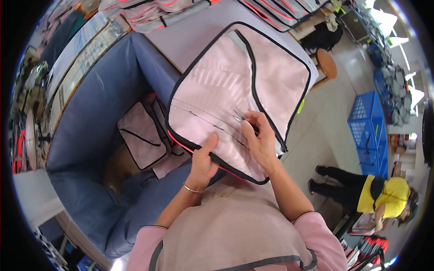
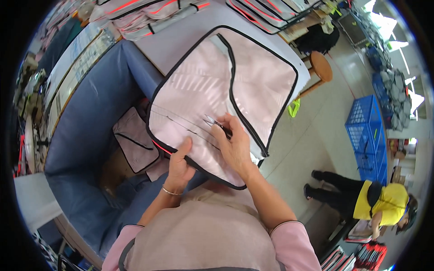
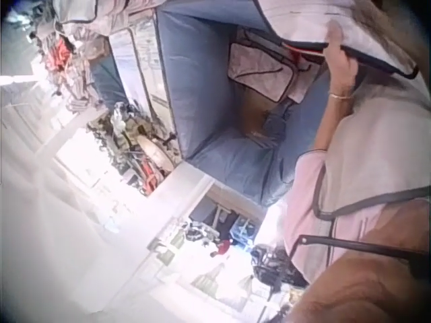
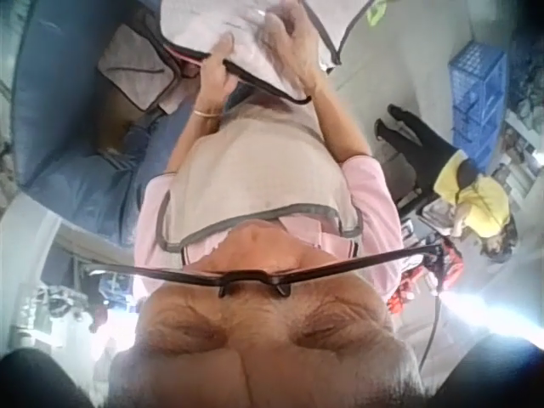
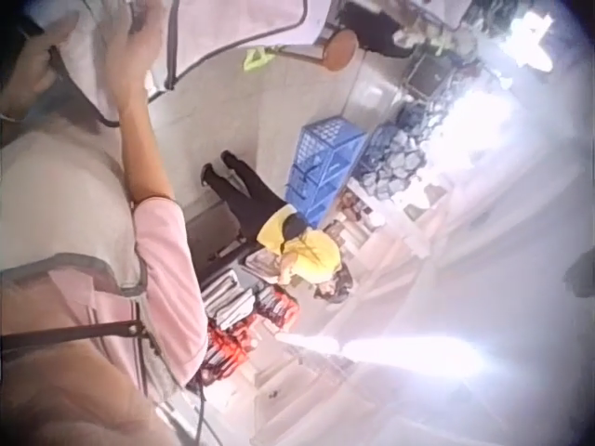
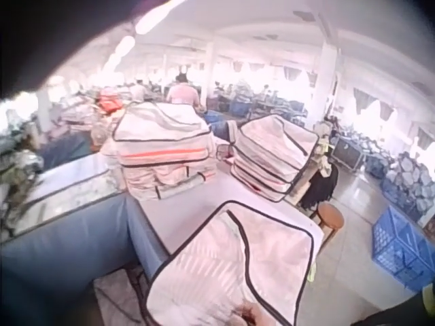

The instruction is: Inspecting pink bags for quality and trimming loose threads using a small tool in a manufacturing facility.

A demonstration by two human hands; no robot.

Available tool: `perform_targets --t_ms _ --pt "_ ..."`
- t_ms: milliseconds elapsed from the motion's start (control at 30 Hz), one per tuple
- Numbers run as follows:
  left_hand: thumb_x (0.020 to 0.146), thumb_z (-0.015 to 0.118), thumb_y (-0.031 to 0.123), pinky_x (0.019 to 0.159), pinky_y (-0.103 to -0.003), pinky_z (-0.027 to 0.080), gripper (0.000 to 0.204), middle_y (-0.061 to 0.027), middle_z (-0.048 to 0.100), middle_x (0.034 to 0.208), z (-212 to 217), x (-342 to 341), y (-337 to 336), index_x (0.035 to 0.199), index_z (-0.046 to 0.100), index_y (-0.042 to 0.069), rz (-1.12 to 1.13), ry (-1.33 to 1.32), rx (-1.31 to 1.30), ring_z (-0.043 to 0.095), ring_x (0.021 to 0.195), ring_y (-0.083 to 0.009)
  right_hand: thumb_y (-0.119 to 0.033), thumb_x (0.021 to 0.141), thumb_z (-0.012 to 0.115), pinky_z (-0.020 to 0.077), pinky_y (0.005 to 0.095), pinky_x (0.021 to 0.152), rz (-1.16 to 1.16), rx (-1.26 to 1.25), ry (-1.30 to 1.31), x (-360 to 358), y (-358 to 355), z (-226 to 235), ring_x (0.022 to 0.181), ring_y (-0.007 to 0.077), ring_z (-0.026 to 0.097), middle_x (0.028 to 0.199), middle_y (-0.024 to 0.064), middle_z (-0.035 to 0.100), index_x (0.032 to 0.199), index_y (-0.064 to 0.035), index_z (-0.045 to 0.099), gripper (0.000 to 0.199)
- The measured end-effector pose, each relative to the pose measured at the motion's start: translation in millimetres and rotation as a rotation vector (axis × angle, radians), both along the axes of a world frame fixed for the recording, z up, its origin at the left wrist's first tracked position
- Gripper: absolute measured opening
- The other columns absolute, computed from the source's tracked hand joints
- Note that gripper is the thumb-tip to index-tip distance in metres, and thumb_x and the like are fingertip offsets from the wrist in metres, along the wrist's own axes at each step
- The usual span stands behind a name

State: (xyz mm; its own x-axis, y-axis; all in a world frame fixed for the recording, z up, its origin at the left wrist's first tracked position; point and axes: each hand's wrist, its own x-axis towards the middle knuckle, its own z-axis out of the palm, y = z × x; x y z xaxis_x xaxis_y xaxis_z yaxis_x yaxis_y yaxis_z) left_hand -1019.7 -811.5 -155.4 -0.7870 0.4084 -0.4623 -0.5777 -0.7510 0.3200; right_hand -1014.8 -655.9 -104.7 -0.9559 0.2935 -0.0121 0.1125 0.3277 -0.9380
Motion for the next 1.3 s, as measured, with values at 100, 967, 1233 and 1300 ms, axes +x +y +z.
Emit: perform_targets --t_ms 100,967,1233,1300 --pt "0.089 0.062 0.016 0.086 -0.034 0.049 0.029 -0.0088 0.063 0.106 11.1 -0.3 5.5 0.111 0.058 -0.001 0.014 0.012 0.024 0.061 0.095 -0.0190 -0.013 0.083 0.065 0.0489 0.0322 0.078 0.062 0.404 0.024 5.3 -13.4 33.8 0.067 0.0153 0.059 0.075 0.0065 0.061 0.090 -0.0008 0.058 0.016" --pt "0.087 0.063 0.010 0.085 -0.030 0.048 0.027 -0.0042 0.061 0.105 15.8 2.9 10.0 0.112 0.057 0.002 0.004 0.034 0.021 0.058 0.095 -0.0132 -0.019 0.071 0.076 0.0458 0.0327 0.055 0.157 0.992 0.365 -7.4 -12.8 38.0 0.063 0.0221 0.057 0.067 0.0036 0.057 0.079 -0.0079 0.062 0.020" --pt "0.087 0.064 0.014 0.083 -0.031 0.048 0.028 -0.0053 0.061 0.104 18.0 3.2 10.7 0.111 0.058 0.000 -0.006 0.032 -0.002 0.059 0.093 -0.0146 -0.011 0.071 0.076 0.0457 0.0295 0.056 0.091 0.670 0.222 -5.0 -7.3 38.4 0.061 0.0195 0.057 0.069 0.0075 0.061 0.079 -0.0036 0.063 0.017" --pt "0.087 0.064 0.014 0.083 -0.031 0.048 0.027 -0.0056 0.061 0.103 15.8 4.4 11.5 0.109 0.058 0.000 -0.004 0.016 -0.013 0.059 0.093 -0.0150 -0.012 0.072 0.076 0.0457 0.0292 0.056 0.131 0.737 0.249 -6.6 -7.6 36.5 0.061 0.0189 0.057 0.069 0.0077 0.061 0.080 -0.0039 0.063 0.017"
